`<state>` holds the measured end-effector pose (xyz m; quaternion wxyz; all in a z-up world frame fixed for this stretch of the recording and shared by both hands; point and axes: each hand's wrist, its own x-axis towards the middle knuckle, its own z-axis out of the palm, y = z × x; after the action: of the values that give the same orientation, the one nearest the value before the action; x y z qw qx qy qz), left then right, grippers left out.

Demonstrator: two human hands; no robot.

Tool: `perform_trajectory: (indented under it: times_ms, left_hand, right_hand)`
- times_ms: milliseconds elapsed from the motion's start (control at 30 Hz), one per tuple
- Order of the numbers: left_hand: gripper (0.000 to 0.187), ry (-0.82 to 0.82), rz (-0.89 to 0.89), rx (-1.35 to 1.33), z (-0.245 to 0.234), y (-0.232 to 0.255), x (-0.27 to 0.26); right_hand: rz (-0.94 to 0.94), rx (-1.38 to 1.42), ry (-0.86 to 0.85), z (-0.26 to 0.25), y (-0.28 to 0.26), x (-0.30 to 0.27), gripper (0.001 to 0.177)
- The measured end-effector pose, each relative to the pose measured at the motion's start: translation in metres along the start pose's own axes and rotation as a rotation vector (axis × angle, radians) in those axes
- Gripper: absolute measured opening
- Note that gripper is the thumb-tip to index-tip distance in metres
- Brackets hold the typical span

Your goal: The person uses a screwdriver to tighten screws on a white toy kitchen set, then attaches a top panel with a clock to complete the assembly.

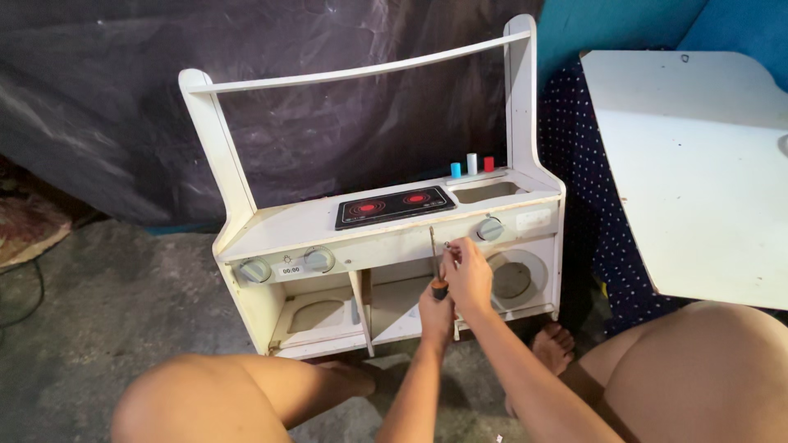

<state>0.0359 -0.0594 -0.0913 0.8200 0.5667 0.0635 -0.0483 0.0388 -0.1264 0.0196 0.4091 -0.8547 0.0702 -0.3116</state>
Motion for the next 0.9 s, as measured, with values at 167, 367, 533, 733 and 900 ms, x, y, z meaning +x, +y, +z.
perform_trajectory:
  times_ms: [167,367,533,733,900]
  left_hand:
    - [0.013,-0.002,0.009,0.089,-0.005,0.0,0.0]
    - [0.009,0.009,0.004,0.154,-0.005,0.002,0.001]
    - [0.014,0.025,-0.015,0.15,-0.006,0.002,-0.001]
    - [0.015,0.006,-0.028,0.127,-0.005,0.005,0.001]
    - [0.017,-0.003,-0.044,0.133,-0.003,0.009,-0.001]
  right_hand:
    - [-0.277,-0.401,0.058,0.006,-0.001,0.005,0.012]
    - [-0.452,-0.734,-0.118,0.003,0.01,0.017,0.013]
    - [-0.464,-0.761,-0.259,0.008,0.03,0.027,0.021]
    - [-0.377,-0.693,-0.186,0.012,0.029,0.022,0.019]
    - [-0.452,-0.684,-0.213,0.001,0.026,0.02,0.019]
